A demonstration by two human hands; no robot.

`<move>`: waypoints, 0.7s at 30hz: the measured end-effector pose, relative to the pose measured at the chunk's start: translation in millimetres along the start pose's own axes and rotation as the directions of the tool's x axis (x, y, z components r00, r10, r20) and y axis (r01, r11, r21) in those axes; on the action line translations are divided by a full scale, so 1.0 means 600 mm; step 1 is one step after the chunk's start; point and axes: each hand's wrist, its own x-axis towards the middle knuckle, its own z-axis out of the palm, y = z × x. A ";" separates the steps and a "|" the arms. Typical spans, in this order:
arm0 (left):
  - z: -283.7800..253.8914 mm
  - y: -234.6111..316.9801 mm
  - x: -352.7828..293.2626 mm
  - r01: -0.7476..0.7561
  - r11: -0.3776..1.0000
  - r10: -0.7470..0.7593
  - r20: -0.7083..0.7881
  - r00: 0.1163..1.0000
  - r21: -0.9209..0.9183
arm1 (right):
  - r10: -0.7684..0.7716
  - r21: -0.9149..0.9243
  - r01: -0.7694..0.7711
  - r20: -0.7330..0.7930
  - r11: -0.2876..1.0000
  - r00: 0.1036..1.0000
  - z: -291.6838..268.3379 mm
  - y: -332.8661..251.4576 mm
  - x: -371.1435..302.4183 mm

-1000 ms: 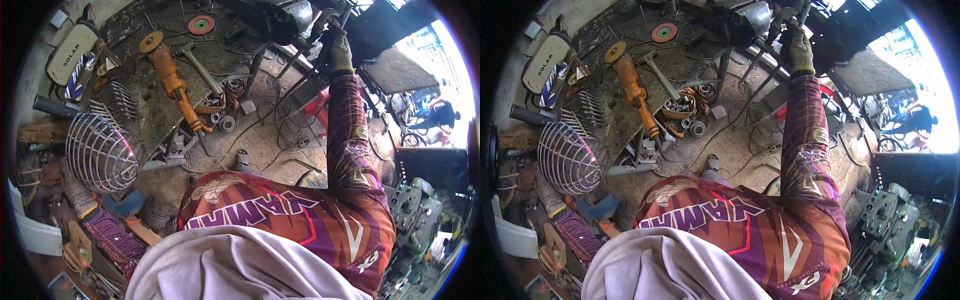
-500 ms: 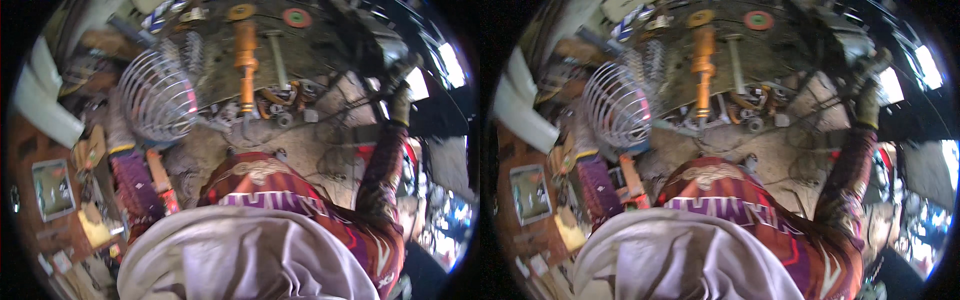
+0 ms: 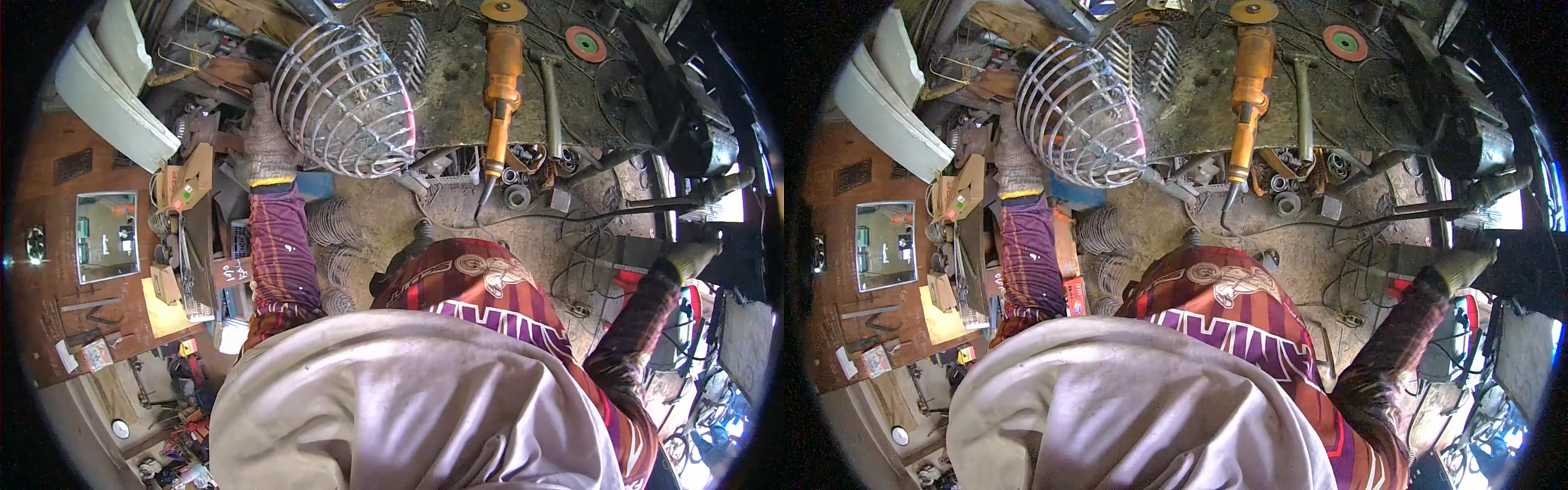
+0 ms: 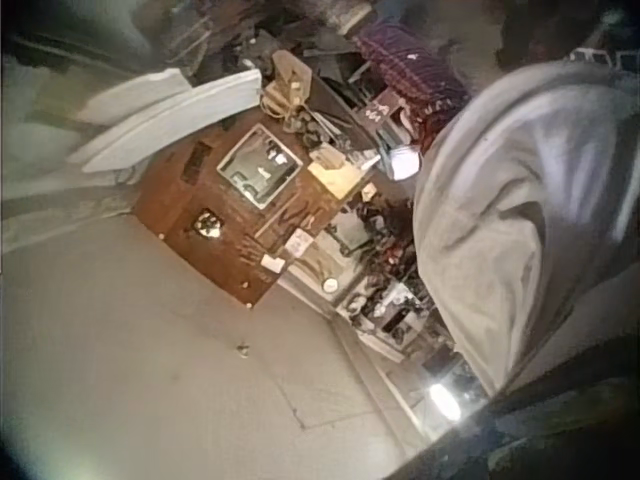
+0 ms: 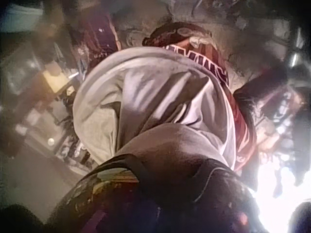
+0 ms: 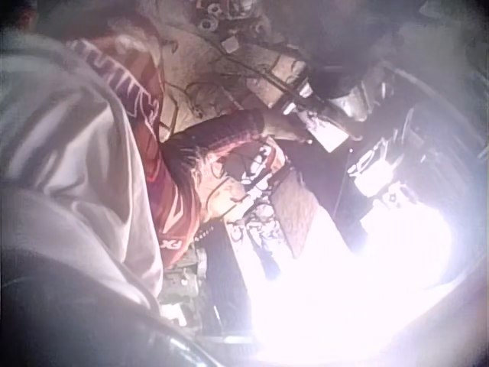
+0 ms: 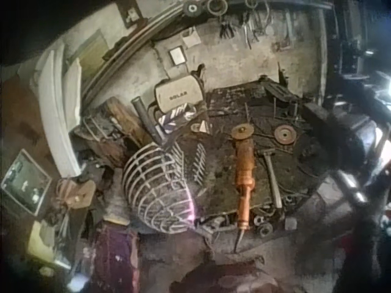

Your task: The person welds the joints of a metal cage-like structure on a workbench using a welding tool. The person then uses an angle grinder to smooth the metal and hammers the cage with a hammer.

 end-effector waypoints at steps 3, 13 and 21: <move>-0.022 -0.017 0.038 -0.028 0.998 0.030 0.033 0.999 -0.060 | -0.291 -0.702 0.182 -0.037 0.688 0.956 -0.026 0.052 -0.086; -0.138 -0.053 0.177 -0.190 0.973 0.213 0.187 0.959 -0.135 | -0.210 -0.042 0.208 -0.062 0.977 0.976 0.197 -0.109 -0.450; -0.146 0.016 0.190 -0.028 0.997 0.010 0.245 0.969 0.071 | -0.462 -0.257 0.553 0.340 0.792 0.819 0.314 -0.107 -0.501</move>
